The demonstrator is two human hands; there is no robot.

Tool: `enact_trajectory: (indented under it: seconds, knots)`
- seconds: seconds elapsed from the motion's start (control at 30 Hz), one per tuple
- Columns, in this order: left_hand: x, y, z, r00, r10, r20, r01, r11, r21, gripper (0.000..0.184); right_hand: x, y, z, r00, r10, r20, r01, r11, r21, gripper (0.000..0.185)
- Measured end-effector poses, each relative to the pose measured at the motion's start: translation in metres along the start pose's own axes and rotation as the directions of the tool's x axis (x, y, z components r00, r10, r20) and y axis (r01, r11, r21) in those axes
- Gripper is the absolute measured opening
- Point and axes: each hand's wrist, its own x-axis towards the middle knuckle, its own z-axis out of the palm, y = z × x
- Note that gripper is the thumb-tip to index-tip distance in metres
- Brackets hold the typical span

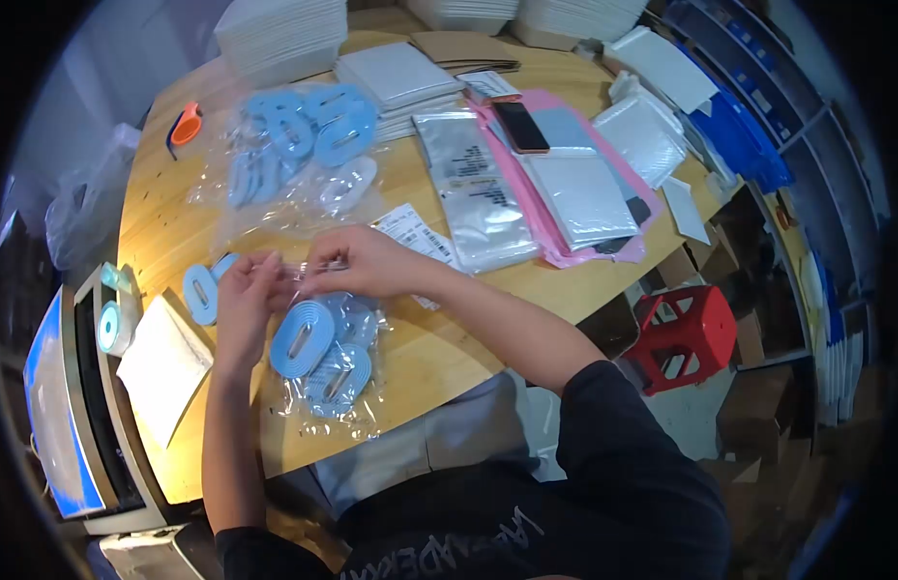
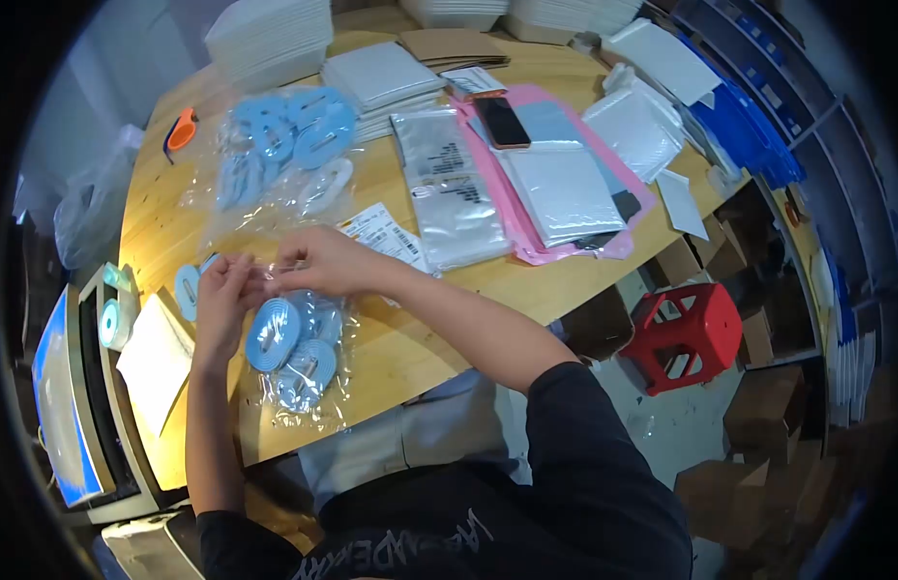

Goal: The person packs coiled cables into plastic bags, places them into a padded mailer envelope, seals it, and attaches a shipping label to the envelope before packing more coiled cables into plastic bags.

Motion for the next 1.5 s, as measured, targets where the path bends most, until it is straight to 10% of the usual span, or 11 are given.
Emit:
enact_trajectory:
  seconds: [0.13, 0.5, 1.5]
  knots:
    - [0.006, -0.001, -0.011, 0.999, 0.006, -0.051, -0.006, 1.000, 0.001, 0.018, -0.001, -0.010, -0.003, 0.960, 0.104, -0.260, -0.027, 0.958, 0.284, 0.020]
    - [0.001, 0.000, -0.012, 0.947, 0.282, -0.152, -0.287, 0.958, -0.014, 0.020, 0.006, -0.002, -0.001, 0.940, 0.326, -0.096, -0.193, 0.745, 0.639, 0.014]
    - [-0.008, 0.006, -0.010, 0.975, 0.151, 0.164, -0.172, 0.978, 0.121, 0.009, 0.001, -0.024, 0.005, 0.983, 0.106, -0.149, -0.056, 0.950, 0.307, 0.010]
